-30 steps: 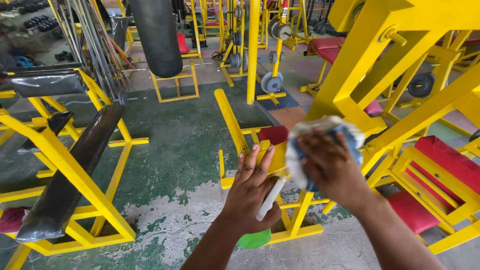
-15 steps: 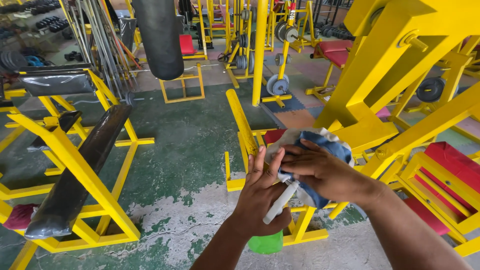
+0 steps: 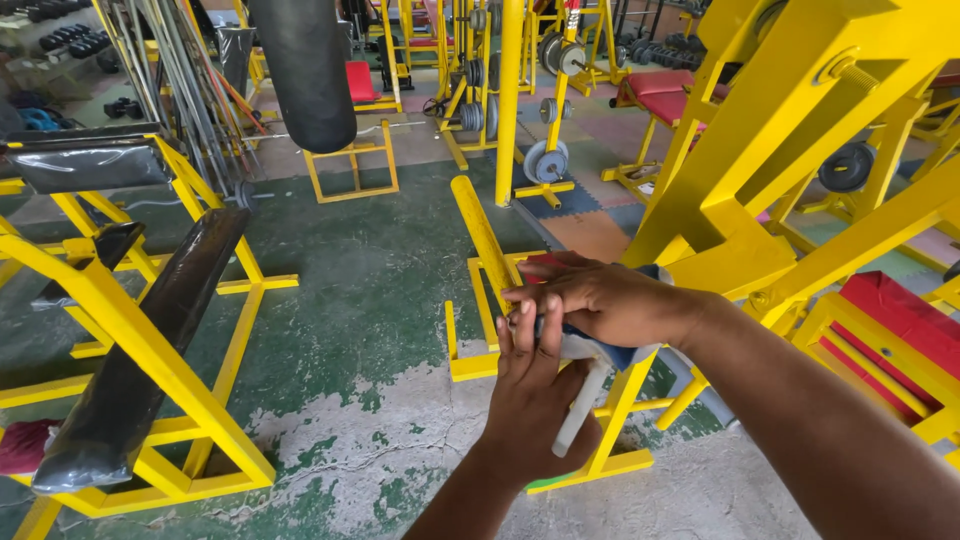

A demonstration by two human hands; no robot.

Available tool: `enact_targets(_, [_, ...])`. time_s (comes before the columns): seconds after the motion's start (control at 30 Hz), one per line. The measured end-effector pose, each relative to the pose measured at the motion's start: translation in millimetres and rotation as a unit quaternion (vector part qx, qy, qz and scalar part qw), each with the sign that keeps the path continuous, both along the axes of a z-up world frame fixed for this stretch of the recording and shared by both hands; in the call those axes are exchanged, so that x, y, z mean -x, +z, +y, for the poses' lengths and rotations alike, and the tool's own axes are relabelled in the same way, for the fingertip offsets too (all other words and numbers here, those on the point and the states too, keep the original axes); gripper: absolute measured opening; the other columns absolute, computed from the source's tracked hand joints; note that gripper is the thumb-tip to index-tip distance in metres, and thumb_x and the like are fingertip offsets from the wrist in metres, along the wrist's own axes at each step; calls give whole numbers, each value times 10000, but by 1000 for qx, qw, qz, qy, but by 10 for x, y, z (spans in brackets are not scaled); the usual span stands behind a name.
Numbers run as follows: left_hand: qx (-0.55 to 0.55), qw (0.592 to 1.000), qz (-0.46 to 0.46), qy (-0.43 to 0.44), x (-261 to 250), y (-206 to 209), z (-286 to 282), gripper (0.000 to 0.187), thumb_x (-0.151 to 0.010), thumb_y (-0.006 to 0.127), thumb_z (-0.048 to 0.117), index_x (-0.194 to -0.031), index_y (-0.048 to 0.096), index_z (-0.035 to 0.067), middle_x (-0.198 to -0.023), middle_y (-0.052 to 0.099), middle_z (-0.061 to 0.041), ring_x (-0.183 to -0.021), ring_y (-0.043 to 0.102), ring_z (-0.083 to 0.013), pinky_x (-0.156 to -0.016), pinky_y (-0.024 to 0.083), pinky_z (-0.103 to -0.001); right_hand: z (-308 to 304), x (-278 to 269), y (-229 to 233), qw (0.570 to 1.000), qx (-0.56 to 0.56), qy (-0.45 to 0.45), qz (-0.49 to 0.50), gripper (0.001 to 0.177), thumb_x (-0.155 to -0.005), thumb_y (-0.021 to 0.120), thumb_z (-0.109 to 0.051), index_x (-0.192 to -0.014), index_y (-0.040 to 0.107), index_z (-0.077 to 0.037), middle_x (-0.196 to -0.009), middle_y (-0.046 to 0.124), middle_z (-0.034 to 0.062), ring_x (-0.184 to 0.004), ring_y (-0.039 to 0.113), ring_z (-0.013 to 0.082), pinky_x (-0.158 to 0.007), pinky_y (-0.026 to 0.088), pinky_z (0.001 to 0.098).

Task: Wiping down and cleaning yellow workout machines in a gym using a spray bottle and a cloth.

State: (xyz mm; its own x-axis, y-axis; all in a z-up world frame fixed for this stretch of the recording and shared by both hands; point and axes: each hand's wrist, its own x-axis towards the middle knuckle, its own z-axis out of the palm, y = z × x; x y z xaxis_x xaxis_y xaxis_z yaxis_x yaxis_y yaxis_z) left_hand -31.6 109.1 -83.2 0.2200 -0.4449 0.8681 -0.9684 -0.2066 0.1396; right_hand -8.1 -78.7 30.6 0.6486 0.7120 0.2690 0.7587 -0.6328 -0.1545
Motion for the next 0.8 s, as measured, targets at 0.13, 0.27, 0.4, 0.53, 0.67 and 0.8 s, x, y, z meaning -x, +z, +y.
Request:
enact_targets(0.13, [-2,1000,-17,24,19,-13,-17,406,-852,595,259,-1169,720,39,-1679,262,-323,-1605,144,-525,-1293,54,-652,149,-176,57,998,15,-35,57,397,-929,605,3,-1296,677,-129,-1483,600,16,-1508,371,232,-1253,220,431])
enact_targets(0.27, [1,1000,17,11,41,22,-6,430,-851,579,254,-1174,711,1,-1666,218,-387,-1599,135,-540,-1291,53,-642,199,-276,90,991,16,-16,134,515,-804,553,96,-1247,702,-123,-1532,547,50,-1564,228,274,-1245,213,405])
enact_targets(0.4, [3,1000,30,-3,57,2,-25,440,-863,568,256,-1187,694,-13,-1667,213,-392,-1606,131,-538,-1306,77,-626,179,-277,19,994,5,-23,104,495,-819,566,114,-1224,720,-125,-1525,555,61,-1539,287,301,-1213,259,407])
enact_targets(0.53, [-6,1000,-2,23,91,-27,-20,435,-877,556,263,-1202,688,7,-1678,252,-354,-1605,157,-526,-1311,86,-610,128,-261,75,990,-81,-109,40,417,-813,678,22,-1187,696,-160,-1477,583,46,-1383,551,254,-1124,441,365])
enact_targets(0.67, [-17,999,-35,24,119,0,-11,424,-899,562,305,-1189,678,18,-1677,348,-258,-1610,276,-422,-1337,101,-573,196,-208,254,934,-290,-145,-151,417,-1005,512,35,-1351,628,-169,-1455,653,50,-1314,674,252,-1115,524,341])
enact_targets(0.8, [-38,999,-15,26,84,15,-7,386,-866,557,279,-1137,682,34,-1674,392,-224,-1563,373,-347,-1342,110,-560,370,-192,298,979,-140,-145,24,346,-982,596,-168,-1317,661,-231,-1520,601,7,-1222,696,207,-1028,545,310])
